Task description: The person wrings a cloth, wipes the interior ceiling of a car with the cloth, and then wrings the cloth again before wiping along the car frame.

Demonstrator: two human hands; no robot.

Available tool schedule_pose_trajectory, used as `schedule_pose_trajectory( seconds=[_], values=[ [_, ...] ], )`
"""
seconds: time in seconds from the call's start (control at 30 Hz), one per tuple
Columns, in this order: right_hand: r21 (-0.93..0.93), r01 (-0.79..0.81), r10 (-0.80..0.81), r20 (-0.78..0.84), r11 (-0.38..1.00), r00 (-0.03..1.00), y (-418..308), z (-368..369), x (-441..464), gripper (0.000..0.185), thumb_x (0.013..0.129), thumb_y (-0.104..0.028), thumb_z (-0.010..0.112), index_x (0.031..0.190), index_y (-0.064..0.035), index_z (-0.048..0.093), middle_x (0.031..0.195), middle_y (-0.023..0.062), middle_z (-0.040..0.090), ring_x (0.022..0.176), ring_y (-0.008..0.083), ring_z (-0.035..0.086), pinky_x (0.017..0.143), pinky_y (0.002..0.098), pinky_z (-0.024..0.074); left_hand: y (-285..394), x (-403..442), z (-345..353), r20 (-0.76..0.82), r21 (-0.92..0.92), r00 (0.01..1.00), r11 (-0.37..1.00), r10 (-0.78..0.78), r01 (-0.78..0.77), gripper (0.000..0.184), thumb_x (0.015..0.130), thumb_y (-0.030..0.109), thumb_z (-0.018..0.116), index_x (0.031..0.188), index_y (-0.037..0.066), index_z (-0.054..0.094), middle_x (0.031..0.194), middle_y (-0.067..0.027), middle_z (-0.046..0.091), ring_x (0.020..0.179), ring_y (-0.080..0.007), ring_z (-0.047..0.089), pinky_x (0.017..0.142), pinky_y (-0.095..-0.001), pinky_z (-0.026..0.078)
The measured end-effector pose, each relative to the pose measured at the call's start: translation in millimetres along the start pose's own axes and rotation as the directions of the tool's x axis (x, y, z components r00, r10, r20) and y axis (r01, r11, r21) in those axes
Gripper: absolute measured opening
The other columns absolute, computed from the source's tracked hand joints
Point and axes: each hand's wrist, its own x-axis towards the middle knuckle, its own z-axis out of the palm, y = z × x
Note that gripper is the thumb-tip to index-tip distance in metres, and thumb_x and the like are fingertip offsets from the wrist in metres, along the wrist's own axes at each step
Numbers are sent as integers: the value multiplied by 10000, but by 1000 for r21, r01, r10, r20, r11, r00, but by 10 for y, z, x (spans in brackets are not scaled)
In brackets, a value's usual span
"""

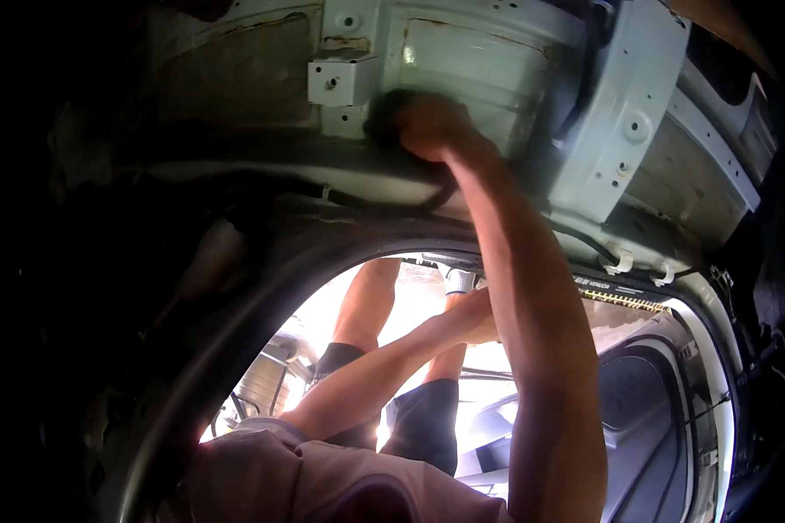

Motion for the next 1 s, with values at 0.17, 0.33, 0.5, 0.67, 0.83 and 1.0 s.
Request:
schedule_pose_trajectory(
  seconds=[0.17,0.33,0.5,0.67,0.83,1.0],
  values=[
    [160,-43,9,209,986,978,244,-233,-84,129,801,-74,593,874,12,656,712,84,591,651,161,526,589,337,420,31,-9,-45,-16,-14,1000,1000,-14,14,442,951,352,616,1289,73,555,1052,-192,695,941,-378,695,798,-501,559],
    [725,-392,333,234,566,913,169,-542,-437,37,677,-9,597,678,-35,623,684,-11,536,663,112,472,640,281,398,82,-48,-92,-32,-43,999,999,-1,0,448,959,331,603,1325,81,544,1051,-184,691,973,-386,683,813,-509,542],
    [817,-238,498,-70,526,864,216,-611,-498,383,767,-41,585,1120,9,727,850,22,681,764,100,594,730,260,466,75,-52,-86,-99,-138,995,990,16,-30,452,953,324,612,1328,81,548,1062,-196,694,985,-400,674,856,-514,524],
    [-164,-260,138,-528,952,838,592,40,-236,488,832,-105,643,1318,-54,629,1122,255,690,884,429,681,869,432,566,61,-49,-97,-100,-137,994,990,-36,22,434,948,321,611,1298,69,562,1035,-222,701,973,-412,673,852,-519,526],
    [-4,-288,287,-82,958,954,109,194,-187,402,799,-143,634,1192,-73,681,1065,235,705,919,430,676,893,459,563,-45,-44,-23,-115,-103,992,993,54,-66,436,950,294,596,1319,64,555,1084,-237,690,996,-418,671,868,-507,529],
    [692,-329,443,15,642,896,172,-391,-509,162,743,-14,567,863,26,668,785,55,645,736,167,596,708,340,485,-71,-203,22,-139,-141,986,987,-96,77,428,968,282,615,1347,87,577,1097,-207,707,1035,-382,680,900,-480,533]
  ],
)
